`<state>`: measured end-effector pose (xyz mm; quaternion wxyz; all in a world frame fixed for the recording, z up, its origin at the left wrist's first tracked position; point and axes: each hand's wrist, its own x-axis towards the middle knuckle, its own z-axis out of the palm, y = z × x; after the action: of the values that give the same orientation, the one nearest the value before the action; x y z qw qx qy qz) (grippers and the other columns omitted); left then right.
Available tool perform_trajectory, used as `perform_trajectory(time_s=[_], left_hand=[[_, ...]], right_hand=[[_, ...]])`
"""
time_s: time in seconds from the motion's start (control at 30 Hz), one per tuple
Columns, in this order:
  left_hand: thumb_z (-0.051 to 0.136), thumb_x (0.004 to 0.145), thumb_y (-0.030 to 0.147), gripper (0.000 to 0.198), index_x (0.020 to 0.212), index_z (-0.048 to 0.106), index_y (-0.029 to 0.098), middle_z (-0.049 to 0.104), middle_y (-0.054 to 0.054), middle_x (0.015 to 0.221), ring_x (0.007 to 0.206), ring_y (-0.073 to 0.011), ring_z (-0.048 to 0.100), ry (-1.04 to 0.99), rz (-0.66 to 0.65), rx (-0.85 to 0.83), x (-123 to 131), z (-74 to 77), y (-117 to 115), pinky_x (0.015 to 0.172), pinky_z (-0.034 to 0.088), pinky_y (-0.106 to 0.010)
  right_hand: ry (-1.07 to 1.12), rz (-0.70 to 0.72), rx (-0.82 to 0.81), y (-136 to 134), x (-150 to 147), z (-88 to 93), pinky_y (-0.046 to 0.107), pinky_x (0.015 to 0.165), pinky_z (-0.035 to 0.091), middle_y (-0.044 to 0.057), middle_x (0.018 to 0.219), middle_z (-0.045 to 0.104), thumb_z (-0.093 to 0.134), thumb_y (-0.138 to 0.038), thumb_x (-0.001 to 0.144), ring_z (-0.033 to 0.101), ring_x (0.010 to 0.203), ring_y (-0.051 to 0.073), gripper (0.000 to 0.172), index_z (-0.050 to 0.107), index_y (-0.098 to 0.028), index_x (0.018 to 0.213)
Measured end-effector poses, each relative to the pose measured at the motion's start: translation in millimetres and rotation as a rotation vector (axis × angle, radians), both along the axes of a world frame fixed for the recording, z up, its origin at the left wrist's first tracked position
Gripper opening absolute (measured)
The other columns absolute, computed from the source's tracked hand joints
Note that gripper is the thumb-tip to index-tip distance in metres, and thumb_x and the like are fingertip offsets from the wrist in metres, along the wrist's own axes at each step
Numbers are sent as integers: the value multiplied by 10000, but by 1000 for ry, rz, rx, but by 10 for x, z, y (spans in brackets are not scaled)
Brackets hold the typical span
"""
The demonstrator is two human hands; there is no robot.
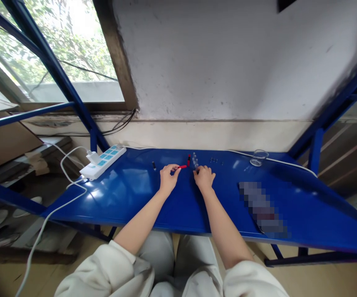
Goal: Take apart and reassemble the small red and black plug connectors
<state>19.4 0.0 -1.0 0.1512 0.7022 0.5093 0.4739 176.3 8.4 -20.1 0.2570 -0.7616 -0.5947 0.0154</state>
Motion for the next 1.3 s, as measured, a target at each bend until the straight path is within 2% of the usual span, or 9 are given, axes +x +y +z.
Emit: perform_trajectory(time_s=[0.1,0.2,0.37,0.53,0.7,0.93,1.13,1.3], left_hand=[[503,805,285,150,859,607,192,637,-39,849,777,-158,544,-38,-14,5,25,19,-36,778,388,-319],[507,801,281,149,862,610,192,639,-40,854,778,-156,549,-54,-25,4,48,21,-59,758,407,-308],[512,796,257,133,839,610,177,638,-38,812,737,-143,556,-118,-20,75,48,5,-42,749,423,-302],[512,798,266,135,831,604,173,638,-34,793,718,-134,563,-173,-7,124,45,-9,-30,750,436,-299],[514,796,277,142,833,602,172,636,-37,790,712,-131,569,-198,-7,135,48,-21,-19,751,446,-300],[491,807,297,178,870,589,163,625,-53,828,743,-130,576,-260,-40,111,37,-26,-11,734,457,-277],[505,795,305,173,871,591,175,631,-37,807,720,-118,581,-246,-108,42,56,-27,-26,710,456,-256],[517,780,294,159,852,592,174,634,-34,774,689,-117,583,-237,-123,-18,52,-59,-5,668,465,-246]], right_hand=[[-33,50,13,-28,-35,23,371,724,321,64,819,611,480,-293,788,514,842,223,156,586,-180,796],[-90,124,29,-76,-92,57,346,718,305,68,778,621,428,-268,826,530,817,212,184,572,-171,886],[-127,231,-3,-135,-179,93,315,725,290,93,874,629,349,-211,862,540,864,199,245,543,-166,1005],[-114,232,-18,-147,-190,96,314,738,304,105,982,618,336,-206,866,537,920,203,288,533,-170,1073],[-110,257,1,-148,-175,92,313,741,325,109,1002,617,345,-206,863,539,926,203,299,550,-175,1078],[-91,319,134,-124,-118,79,283,700,370,91,937,620,344,-184,854,547,864,190,325,580,-182,1077],[-72,338,210,-102,-71,43,290,684,409,100,880,604,366,-180,832,545,765,185,328,600,-164,1062],[-36,371,262,-101,-82,34,303,715,432,99,882,606,389,-177,811,548,802,195,298,607,-156,1013]])
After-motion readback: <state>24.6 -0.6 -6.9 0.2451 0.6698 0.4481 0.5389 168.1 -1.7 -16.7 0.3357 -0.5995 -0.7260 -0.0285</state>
